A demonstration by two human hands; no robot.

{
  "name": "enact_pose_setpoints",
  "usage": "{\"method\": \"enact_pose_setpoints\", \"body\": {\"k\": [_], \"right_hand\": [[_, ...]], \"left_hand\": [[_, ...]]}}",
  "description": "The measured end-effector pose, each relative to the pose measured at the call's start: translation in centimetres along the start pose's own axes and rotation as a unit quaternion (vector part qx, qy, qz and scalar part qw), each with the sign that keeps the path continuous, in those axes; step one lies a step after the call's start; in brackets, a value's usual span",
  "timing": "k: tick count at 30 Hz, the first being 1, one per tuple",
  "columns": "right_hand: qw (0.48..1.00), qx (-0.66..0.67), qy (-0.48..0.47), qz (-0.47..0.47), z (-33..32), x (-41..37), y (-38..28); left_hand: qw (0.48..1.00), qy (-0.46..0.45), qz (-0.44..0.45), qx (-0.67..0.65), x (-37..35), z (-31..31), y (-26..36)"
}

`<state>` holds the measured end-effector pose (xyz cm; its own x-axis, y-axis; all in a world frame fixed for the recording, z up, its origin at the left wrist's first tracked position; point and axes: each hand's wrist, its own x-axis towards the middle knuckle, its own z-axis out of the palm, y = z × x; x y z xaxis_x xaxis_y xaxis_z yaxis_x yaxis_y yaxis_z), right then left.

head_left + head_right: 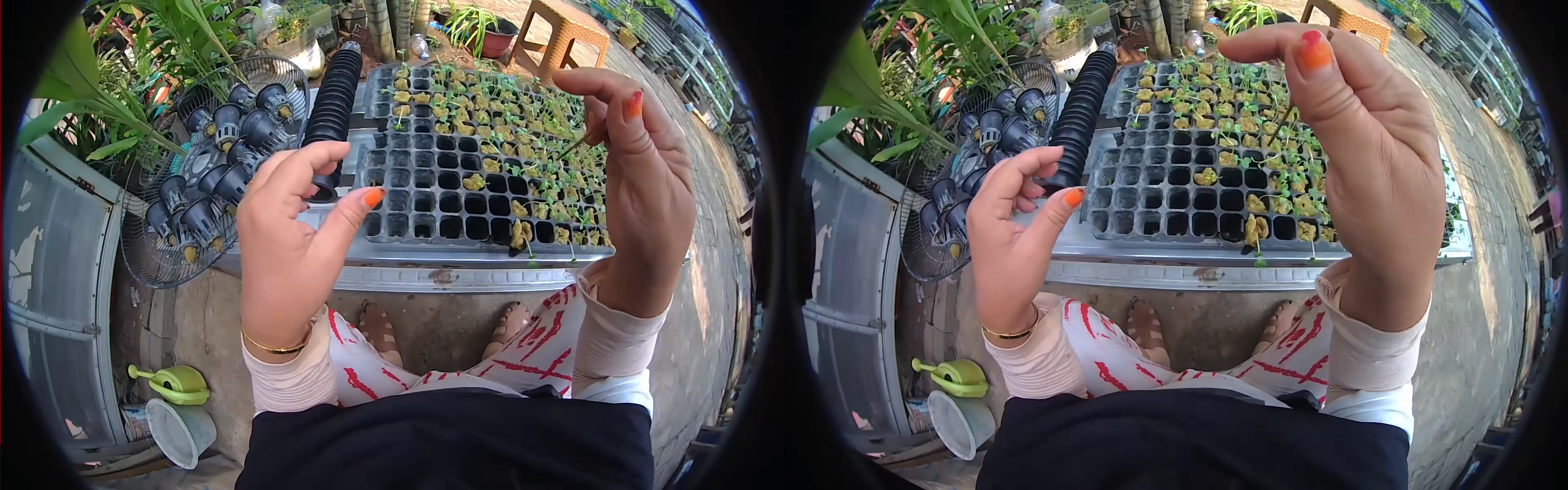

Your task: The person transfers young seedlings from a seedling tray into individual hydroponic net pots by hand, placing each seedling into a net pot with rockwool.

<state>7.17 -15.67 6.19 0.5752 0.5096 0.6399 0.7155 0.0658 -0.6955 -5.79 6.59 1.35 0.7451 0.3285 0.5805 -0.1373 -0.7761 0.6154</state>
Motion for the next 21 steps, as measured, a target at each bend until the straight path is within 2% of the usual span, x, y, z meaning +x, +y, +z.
{"method": "enact_pose_setpoints", "body": {"k": [2,4,5,10,12,14,21], "right_hand": [[0.999,-0.039,0.028,-0.011,-1.2,-1.4,0.1],[0.997,0.020,0.062,0.053,-1.8,-3.0,0.4],[0.993,0.029,0.084,0.082,-2.1,-3.7,0.3],[0.982,0.050,0.144,0.111,-3.2,-5.2,1.4],[0.988,0.050,0.109,0.095,-3.7,-5.5,1.5],[0.988,0.030,0.113,0.099,-3.8,-5.6,1.7],[0.992,-0.055,0.109,0.027,-3.5,-5.3,1.9]], "left_hand": [[0.997,-0.054,0.052,-0.012,0.0,2.0,0.5],[0.993,-0.099,0.067,-0.020,0.2,3.3,1.0],[0.991,-0.113,0.070,-0.020,0.3,3.7,1.3],[0.982,-0.161,0.095,-0.035,0.8,5.0,2.1],[0.973,-0.205,0.101,-0.032,1.1,5.3,2.5],[0.968,-0.215,0.125,-0.044,1.2,6.0,2.6],[0.944,-0.294,0.139,-0.054,1.5,7.1,3.2]]}}
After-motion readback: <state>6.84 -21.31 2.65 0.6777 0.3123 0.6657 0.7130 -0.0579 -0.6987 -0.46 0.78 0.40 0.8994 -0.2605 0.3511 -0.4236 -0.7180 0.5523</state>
